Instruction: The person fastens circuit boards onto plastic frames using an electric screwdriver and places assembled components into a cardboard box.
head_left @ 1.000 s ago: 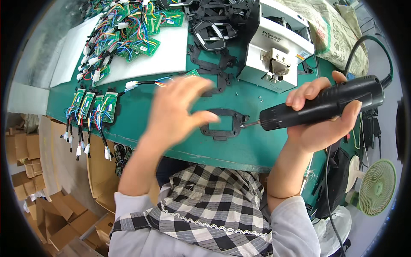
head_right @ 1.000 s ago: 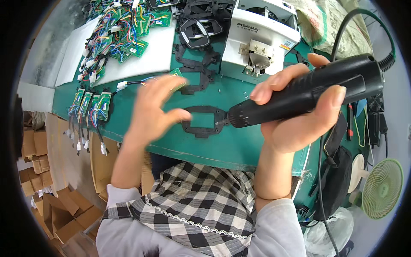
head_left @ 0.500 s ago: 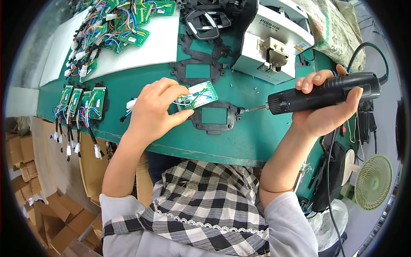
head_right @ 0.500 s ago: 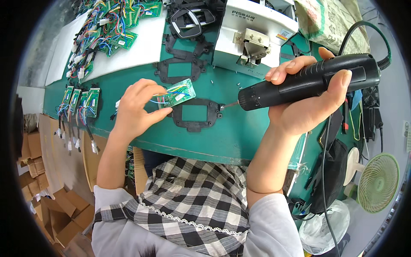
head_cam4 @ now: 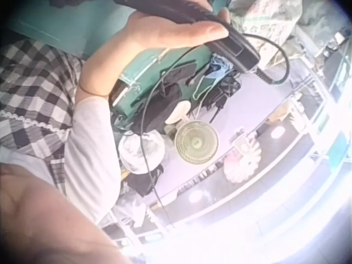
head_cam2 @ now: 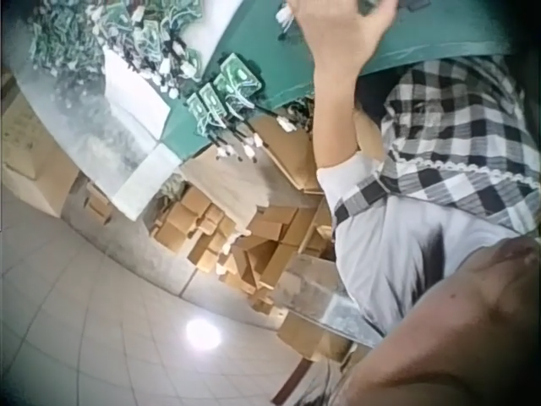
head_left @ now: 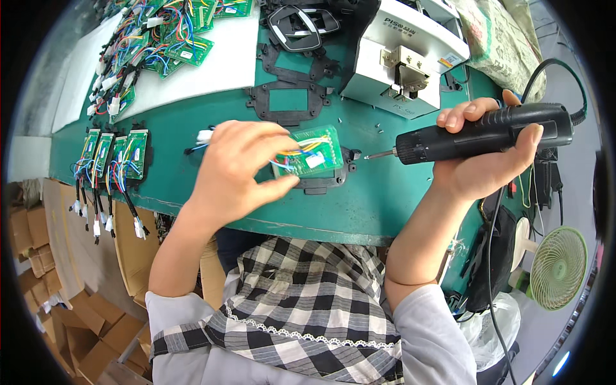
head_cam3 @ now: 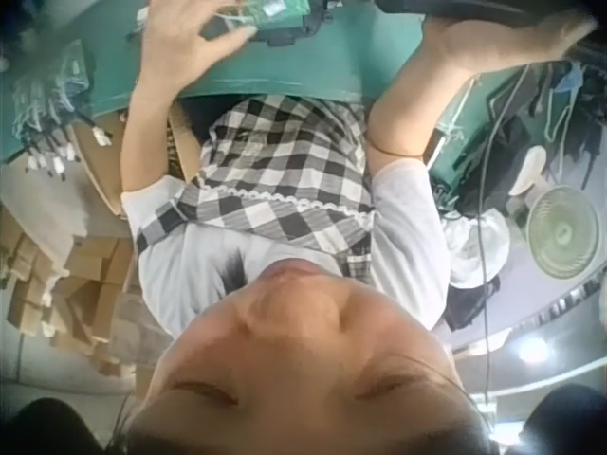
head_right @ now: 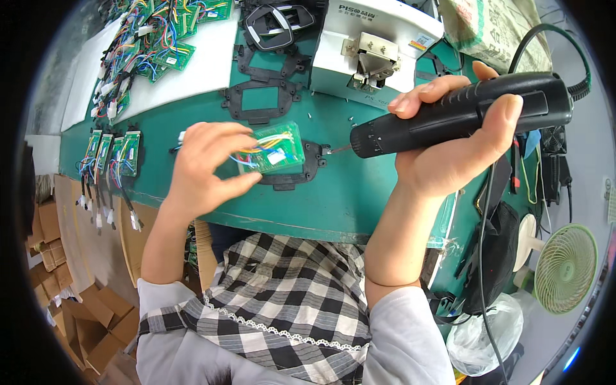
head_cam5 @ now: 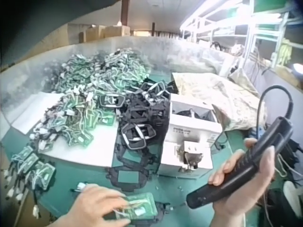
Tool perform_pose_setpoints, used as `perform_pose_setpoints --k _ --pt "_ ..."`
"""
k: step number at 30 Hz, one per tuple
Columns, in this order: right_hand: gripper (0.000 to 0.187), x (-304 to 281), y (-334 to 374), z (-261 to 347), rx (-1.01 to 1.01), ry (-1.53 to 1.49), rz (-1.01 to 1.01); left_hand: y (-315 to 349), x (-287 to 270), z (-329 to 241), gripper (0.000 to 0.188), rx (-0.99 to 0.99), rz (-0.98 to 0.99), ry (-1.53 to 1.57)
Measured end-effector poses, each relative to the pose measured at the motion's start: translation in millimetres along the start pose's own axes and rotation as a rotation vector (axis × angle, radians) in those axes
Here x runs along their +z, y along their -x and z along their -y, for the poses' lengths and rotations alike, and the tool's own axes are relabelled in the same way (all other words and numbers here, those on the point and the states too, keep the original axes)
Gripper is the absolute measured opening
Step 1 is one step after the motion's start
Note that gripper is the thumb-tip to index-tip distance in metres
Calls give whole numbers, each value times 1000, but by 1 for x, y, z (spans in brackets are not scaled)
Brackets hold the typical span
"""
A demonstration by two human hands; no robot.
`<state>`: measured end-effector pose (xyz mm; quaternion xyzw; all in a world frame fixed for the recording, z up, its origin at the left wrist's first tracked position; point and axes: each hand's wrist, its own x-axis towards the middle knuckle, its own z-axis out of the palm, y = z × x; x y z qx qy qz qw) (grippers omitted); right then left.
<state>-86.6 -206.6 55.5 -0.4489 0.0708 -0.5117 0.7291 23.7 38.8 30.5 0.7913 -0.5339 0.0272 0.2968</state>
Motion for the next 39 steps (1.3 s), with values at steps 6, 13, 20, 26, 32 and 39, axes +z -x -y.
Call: perform_pose_setpoints --k 6,13,20,26,32,39 --pt "70 21 9 -9 -96 180 92 0 17 0 35 93 130 -48" --pt "70 30 17 -16 -83 336 273 1 15 2 43 86 201 -41" --pt "71 34 19 -20 -106 332 299 -1 12 1 47 99 240 -70" --pt "70 39 21 -21 -141 349 333 0 14 2 47 113 199 -59" --pt "70 46 27 -33 -181 373 330 3 16 5 46 120 169 -42" --pt "75 45 27 -38 -179 419 468 2 15 9 46 80 198 40"
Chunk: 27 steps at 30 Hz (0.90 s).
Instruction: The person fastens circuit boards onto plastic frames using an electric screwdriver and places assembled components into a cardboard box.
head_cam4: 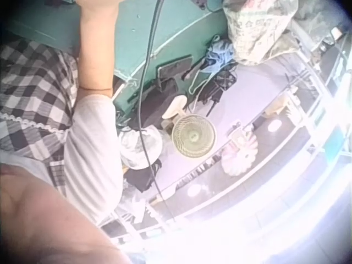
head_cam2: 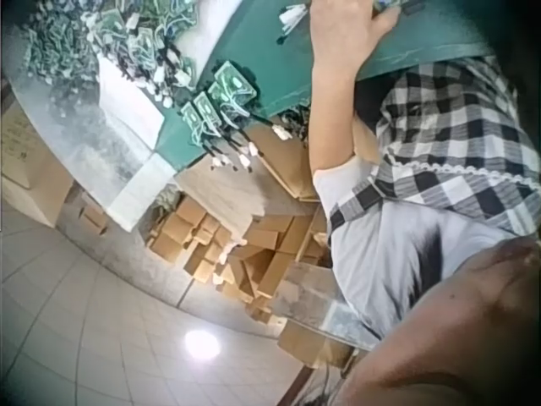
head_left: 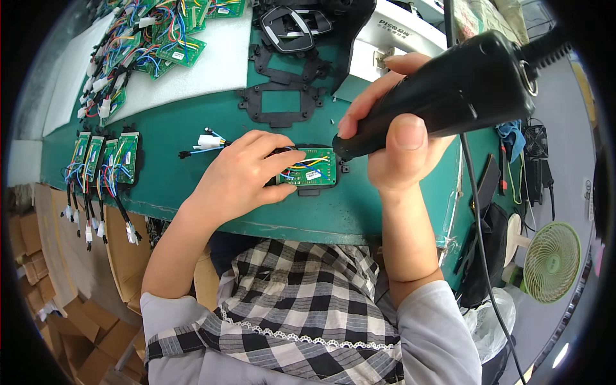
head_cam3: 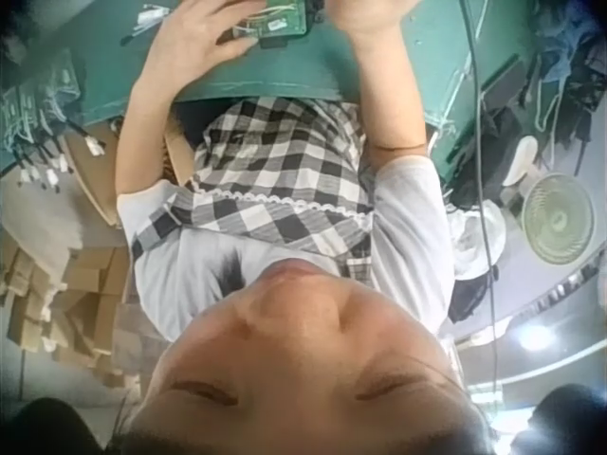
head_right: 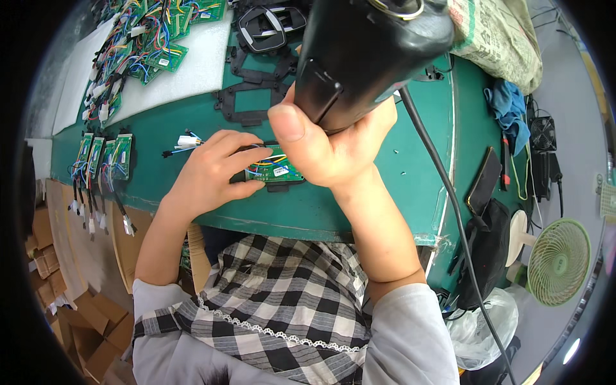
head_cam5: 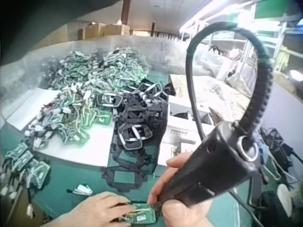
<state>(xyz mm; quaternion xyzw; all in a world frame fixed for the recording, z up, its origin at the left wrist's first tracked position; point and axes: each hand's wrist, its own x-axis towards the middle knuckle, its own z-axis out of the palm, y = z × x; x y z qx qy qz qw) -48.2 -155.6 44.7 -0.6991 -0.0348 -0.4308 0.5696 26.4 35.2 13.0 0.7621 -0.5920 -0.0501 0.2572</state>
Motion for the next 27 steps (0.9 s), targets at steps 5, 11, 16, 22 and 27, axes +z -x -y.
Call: perform_pose_setpoints --k 5,11,16,22,27 --pt "69 -14 -6 -1 64 -79 -124 0 0 2 49 1 10 9" --pt "66 -65 -60 20 -202 84 -330 -7 -3 -14 72 -159 4 -64" --pt "73 -57 -72 17 -255 161 -300 -13 1 -10 57 -177 28 -143" --pt "70 -46 -71 12 -220 179 -271 -13 10 -8 51 -161 -57 -102" --pt "75 -42 -40 22 -4 60 -216 -13 16 -5 51 -133 -147 -112"
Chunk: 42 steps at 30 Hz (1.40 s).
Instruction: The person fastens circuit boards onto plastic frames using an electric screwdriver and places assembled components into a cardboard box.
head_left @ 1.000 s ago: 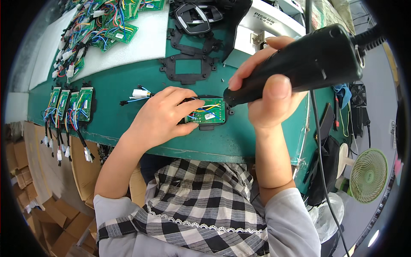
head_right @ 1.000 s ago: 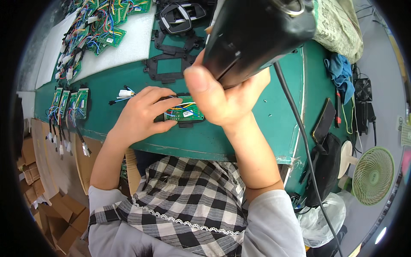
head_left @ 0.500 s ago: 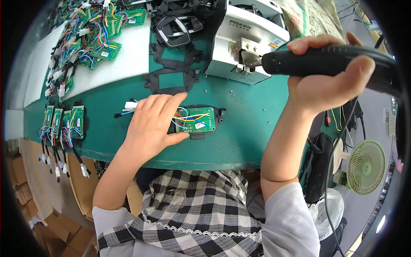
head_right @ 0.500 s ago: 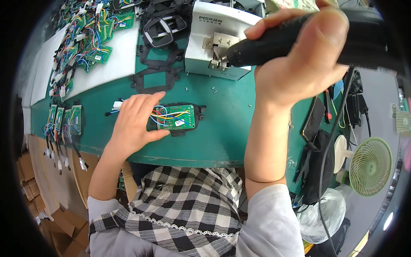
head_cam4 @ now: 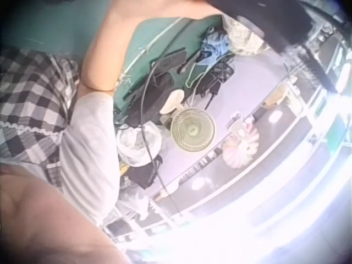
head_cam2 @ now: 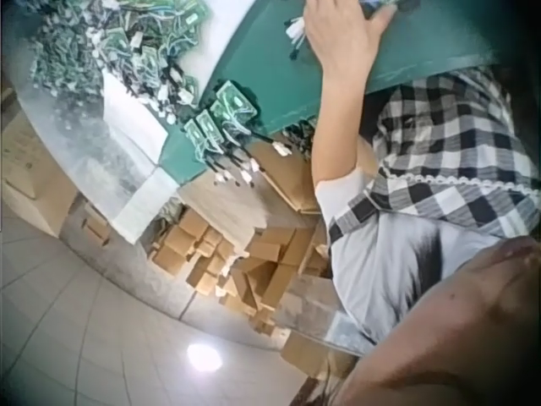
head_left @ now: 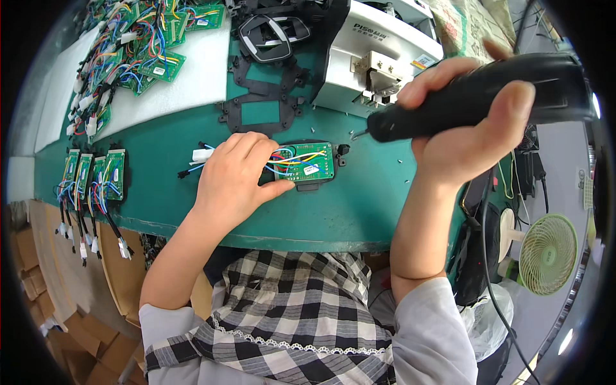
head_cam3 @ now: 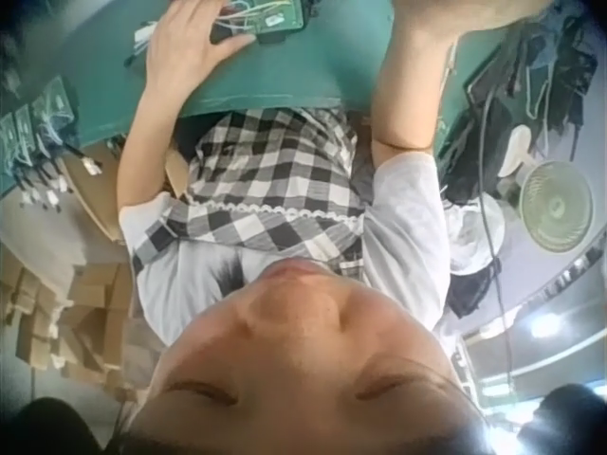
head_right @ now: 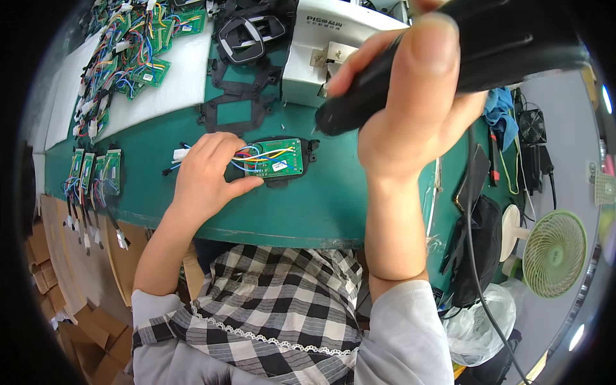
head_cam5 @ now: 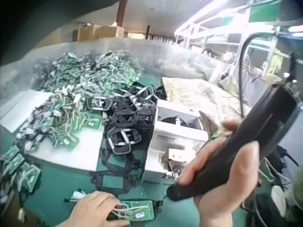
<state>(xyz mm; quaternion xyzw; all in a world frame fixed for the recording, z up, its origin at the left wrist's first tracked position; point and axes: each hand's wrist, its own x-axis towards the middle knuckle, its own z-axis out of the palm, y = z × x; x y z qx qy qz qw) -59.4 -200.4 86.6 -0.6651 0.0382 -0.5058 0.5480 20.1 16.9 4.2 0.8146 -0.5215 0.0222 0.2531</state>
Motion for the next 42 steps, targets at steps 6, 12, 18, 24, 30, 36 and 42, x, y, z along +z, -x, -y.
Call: perform_pose_setpoints --k 6,12,18,24,30,36,42 --pt "72 0 42 -5 143 -77 92 0 1 0 50 16 -23 0" --pt "76 9 51 -7 171 -76 85 1 1 2 51 11 -27 16" --pt "78 8 58 -7 143 -73 170 4 0 4 50 22 -29 28" --pt "77 3 55 -9 184 -91 172 4 0 2 46 41 -43 32" --pt "69 -20 -23 -2 -121 24 -126 4 3 -9 45 75 -20 4" --pt "72 -9 -39 -9 -234 110 -125 5 6 -8 47 86 -56 3" --pt "72 4 -31 -14 -211 101 -57 5 1 -10 41 59 -10 -14"
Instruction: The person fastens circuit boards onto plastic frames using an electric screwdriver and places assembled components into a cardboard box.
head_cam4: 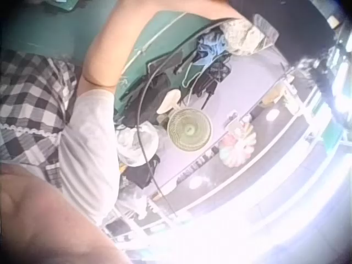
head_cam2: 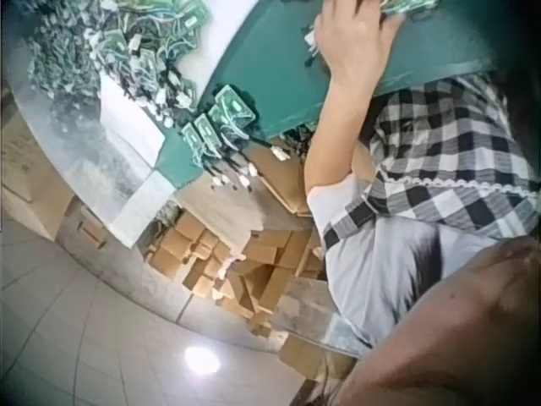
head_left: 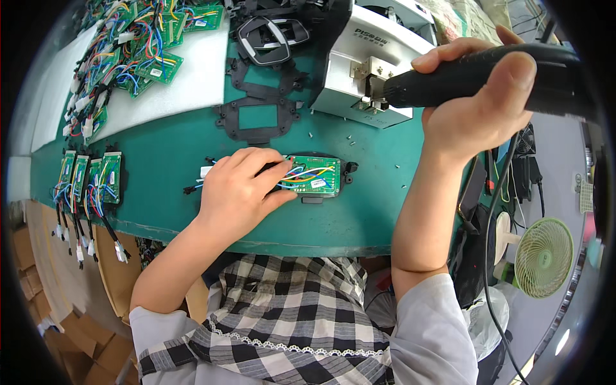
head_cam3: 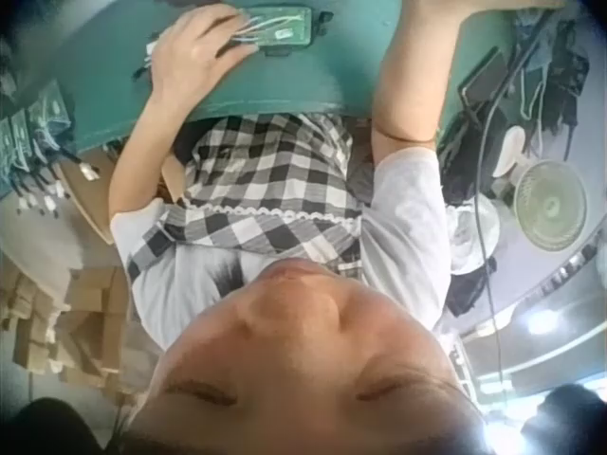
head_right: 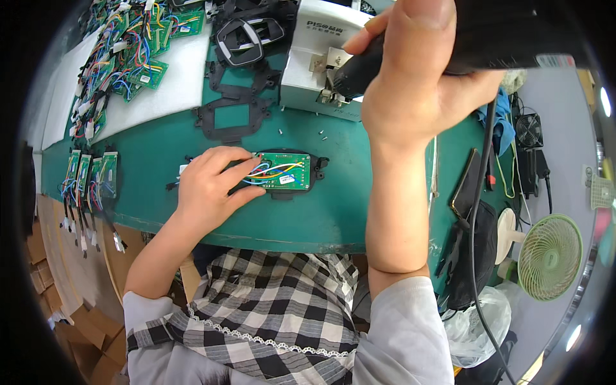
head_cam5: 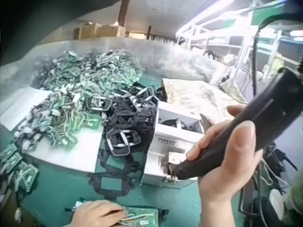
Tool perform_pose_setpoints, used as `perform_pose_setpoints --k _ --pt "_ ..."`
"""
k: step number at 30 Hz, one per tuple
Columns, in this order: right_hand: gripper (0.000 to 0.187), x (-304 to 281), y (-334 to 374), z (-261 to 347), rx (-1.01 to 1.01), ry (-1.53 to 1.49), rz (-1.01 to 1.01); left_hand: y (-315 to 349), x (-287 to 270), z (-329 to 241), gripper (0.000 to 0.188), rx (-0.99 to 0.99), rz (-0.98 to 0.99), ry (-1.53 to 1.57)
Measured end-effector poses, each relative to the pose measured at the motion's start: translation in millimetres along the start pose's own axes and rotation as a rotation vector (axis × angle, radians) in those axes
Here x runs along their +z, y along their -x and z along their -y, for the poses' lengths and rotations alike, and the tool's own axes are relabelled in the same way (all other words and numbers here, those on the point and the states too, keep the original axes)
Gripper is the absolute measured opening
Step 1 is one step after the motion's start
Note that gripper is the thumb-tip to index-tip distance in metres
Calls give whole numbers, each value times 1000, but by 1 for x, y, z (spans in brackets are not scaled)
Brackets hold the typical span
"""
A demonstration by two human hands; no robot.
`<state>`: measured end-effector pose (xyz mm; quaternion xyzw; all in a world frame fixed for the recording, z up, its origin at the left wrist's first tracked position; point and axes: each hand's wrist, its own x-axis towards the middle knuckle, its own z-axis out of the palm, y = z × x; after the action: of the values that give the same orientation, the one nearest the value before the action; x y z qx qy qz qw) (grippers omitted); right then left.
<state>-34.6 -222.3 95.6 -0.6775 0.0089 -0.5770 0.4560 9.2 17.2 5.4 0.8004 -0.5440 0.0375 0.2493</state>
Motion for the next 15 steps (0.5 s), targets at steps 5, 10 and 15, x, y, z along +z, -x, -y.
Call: perform_pose_setpoints --k 5,10,15 --pt "74 10 23 17 284 -162 102 -3 1 0 37 30 -35 24" --pt "65 49 53 32 335 -210 186 0 3 0 38 27 -36 38" --pt "58 60 63 14 297 -295 209 3 6 3 36 38 -37 27"
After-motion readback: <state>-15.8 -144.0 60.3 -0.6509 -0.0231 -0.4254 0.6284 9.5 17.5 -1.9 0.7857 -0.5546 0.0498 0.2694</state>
